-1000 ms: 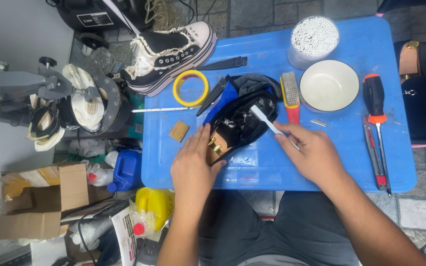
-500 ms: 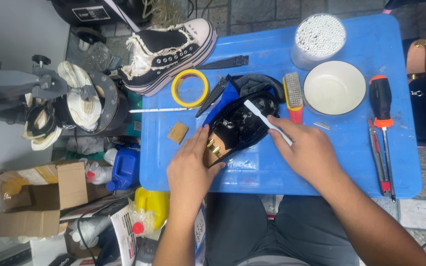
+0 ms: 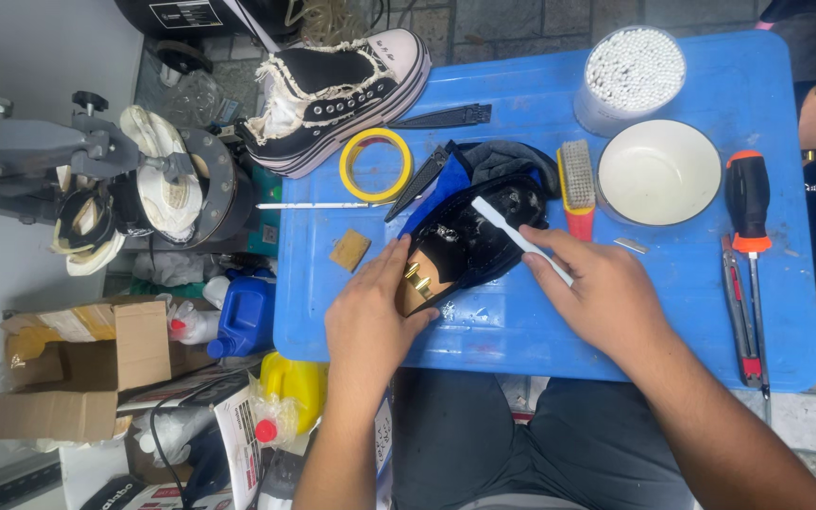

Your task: The person scrubs a black high-heeled shoe with a toothbrush and white cleaning paste on a blue plastic table. They repeatedly dip the brush into a bowl of paste and scrub the shoe's upper, heel, and toe areas. The person then picks up the second shoe from a nearby chair and moves toward a sink area.

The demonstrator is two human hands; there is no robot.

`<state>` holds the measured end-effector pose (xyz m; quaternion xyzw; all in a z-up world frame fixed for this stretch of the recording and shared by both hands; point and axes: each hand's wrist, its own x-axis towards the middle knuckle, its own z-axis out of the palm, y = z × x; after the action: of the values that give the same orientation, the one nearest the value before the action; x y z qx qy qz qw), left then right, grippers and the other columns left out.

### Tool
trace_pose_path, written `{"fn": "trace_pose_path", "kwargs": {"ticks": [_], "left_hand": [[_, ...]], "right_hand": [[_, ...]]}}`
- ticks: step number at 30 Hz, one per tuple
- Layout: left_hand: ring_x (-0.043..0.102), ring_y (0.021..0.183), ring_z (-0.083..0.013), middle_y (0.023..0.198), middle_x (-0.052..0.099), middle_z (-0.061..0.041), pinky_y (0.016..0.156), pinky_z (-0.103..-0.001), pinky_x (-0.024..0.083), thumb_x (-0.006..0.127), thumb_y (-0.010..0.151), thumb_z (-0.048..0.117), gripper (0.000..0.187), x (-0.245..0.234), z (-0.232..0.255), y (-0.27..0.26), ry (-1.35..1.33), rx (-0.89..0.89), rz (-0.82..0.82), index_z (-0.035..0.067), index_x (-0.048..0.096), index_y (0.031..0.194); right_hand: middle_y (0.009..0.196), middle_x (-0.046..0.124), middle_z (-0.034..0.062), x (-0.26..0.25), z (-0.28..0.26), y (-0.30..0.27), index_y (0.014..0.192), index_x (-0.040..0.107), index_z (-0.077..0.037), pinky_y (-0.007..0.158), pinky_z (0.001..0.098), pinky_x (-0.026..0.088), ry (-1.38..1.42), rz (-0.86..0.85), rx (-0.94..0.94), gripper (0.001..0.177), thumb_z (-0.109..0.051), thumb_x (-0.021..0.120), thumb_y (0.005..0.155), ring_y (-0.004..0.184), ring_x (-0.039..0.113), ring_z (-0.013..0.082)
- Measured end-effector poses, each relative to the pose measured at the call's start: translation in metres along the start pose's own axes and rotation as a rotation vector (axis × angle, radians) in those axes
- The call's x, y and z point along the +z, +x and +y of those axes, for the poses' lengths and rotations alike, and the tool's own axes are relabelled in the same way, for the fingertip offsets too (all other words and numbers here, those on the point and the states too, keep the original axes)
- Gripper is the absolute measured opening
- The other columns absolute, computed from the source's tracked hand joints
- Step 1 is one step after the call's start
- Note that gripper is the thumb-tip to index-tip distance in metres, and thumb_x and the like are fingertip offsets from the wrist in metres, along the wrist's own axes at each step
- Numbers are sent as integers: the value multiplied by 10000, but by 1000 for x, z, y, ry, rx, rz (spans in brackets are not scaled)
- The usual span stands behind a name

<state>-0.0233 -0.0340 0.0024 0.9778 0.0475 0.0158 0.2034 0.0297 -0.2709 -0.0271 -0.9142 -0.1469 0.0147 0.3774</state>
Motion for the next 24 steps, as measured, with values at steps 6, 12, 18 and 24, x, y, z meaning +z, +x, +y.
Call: {"fn": "trace_pose_path", "kwargs": {"ticks": [6, 12, 18, 24], "left_hand": [[607, 1235, -297, 1393, 619, -113, 982, -395, 493, 949, 540, 211, 969, 2, -1, -1, 13, 5, 6, 129, 556, 1421], [612, 1226, -301, 1389, 623, -119, 974, -398, 497, 945, 549, 221, 959, 1, -3, -1, -6, 9, -2, 125, 554, 1419], [609, 1224, -314, 1373, 628, -135, 974, -408, 493, 948, 551, 215, 959, 0, -4, -1, -22, 15, -3, 110, 550, 1418], [618, 1227, -304, 1368, 636, -136, 983, -396, 498, 941, 536, 202, 950, 0, -1, -4, -19, 29, 34, 100, 568, 1404]], "right_hand": [[688, 680, 162, 0, 1, -4, 1248, 732, -180, 571, 441, 506, -46, 20, -18, 322, -273, 694, 942, 627, 680, 333], [674, 678, 165, 1, -2, -3, 1251, 730, -187, 571, 443, 507, -52, -13, 19, 328, -273, 689, 937, 615, 682, 333], [727, 689, 198, -3, -5, 0, 1263, 725, -167, 616, 464, 525, -100, 22, 23, 338, -277, 694, 945, 666, 689, 378], [696, 685, 211, 3, -3, -9, 1236, 734, -163, 602, 477, 535, -13, -61, 80, 341, -271, 697, 915, 650, 690, 401]]}}
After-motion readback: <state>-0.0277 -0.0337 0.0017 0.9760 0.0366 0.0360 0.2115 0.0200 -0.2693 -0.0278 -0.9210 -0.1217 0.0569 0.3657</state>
